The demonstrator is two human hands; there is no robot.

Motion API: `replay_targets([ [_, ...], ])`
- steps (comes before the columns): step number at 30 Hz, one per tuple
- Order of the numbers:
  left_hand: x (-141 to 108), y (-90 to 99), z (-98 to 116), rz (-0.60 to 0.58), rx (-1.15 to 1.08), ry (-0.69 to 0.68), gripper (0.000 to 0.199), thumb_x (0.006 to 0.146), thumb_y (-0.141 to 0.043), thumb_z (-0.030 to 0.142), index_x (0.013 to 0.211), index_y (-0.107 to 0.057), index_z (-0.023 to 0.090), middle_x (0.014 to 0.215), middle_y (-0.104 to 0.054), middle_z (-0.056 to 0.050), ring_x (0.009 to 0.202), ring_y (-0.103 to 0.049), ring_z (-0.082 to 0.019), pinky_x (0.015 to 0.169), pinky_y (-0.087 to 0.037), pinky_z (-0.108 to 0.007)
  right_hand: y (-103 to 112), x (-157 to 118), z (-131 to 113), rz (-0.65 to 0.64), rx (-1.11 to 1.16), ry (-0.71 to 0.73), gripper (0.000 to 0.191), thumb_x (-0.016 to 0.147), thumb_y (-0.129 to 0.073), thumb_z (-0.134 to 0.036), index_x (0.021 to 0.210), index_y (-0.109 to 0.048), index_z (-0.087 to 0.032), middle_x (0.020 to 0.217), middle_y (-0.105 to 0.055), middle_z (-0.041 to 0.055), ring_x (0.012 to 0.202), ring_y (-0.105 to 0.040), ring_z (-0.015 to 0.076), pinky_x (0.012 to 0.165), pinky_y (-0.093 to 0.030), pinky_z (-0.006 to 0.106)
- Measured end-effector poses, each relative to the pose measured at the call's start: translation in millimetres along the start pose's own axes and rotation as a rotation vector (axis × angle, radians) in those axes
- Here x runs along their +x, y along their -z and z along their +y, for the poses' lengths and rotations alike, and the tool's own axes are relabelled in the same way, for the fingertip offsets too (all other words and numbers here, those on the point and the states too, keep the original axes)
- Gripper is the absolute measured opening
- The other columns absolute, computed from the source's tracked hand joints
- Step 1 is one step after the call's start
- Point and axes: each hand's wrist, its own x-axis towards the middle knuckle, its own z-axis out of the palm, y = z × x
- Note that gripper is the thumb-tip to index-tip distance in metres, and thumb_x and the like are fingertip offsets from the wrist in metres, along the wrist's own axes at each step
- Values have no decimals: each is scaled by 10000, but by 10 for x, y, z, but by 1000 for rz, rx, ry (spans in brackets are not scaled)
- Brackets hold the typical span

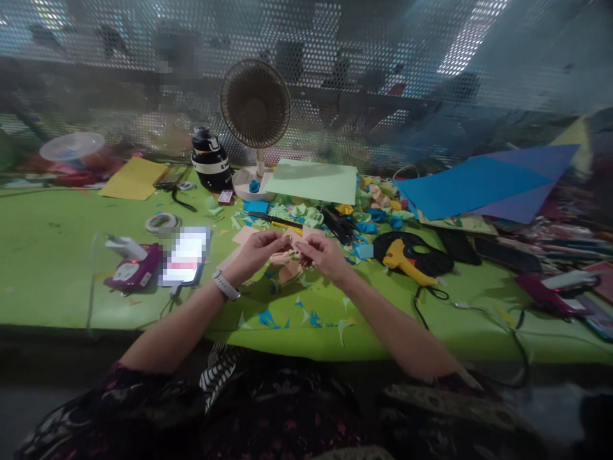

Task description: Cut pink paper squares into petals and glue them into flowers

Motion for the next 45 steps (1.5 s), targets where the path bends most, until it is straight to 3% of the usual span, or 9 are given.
replay_targets([
  [6,-12,-72,5,15,-112,10,358,770,-764,500,831,-715,151,819,-698,-28,783,-642,-129,832,-509,-295,-34,-26,-12,-12,-10,8,480,684,-744,-644,696,-596,-188,571,-608,-24,505,-564,103,530,-502,255],
  [12,-35,-95,56,-20,6,-2,403,766,-752,532,766,-686,135,771,-682,-30,725,-614,-118,733,-483,-263,-51,-24,-12,21,-28,28,498,690,-729,-669,685,-585,-192,555,-594,-24,501,-547,103,525,-484,251],
  [19,-6,-40,3,31,-53,-2,374,781,-746,515,789,-692,145,774,-694,-37,747,-632,-127,775,-506,-278,85,-4,-89,262,-120,199,441,770,-692,-615,651,-553,-214,522,-555,-34,466,-518,104,501,-469,250],
  [24,-20,-27,43,19,-163,35,325,769,-773,470,773,-712,150,764,-711,-37,723,-644,-114,780,-516,-269,253,-1,-106,396,-470,393,440,902,-551,-546,607,-550,-220,521,-534,-6,459,-512,128,500,-485,283],
  [27,-28,-21,65,12,-219,55,301,756,-788,447,764,-717,155,759,-717,-33,725,-660,-120,796,-531,-280,256,-6,-88,263,-697,680,224,877,-617,-421,939,-697,-222,908,-707,72,797,-664,203,749,-575,361],
  [29,-26,-11,65,-13,-242,59,289,754,-790,436,773,-722,157,762,-718,-31,731,-669,-126,823,-542,-301,232,-10,-58,132,-798,813,276,891,-613,-345,1140,-691,-253,1179,-681,94,1056,-645,240,897,-561,410],
  [31,-20,0,55,-53,-246,66,279,755,-792,425,769,-722,155,765,-719,-32,737,-674,-128,842,-547,-313,211,-18,-20,82,-871,882,279,927,-585,-285,1186,-688,-301,1296,-638,74,1189,-589,241,965,-537,432],
  [37,3,27,18,-101,-213,113,290,748,-801,420,756,-712,144,777,-699,-27,712,-664,-113,815,-556,-304,183,-46,46,57,-975,906,259,941,-591,-249,1147,-708,-352,1346,-623,33,1224,-562,239,974,-529,448],
  [45,-25,-17,92,-124,-143,35,310,779,-769,461,809,-713,158,782,-677,-12,738,-644,-106,816,-562,-300,135,-52,52,72,-861,928,201,947,-592,-273,1073,-728,-352,1231,-670,35,1191,-580,233,982,-520,437],
])
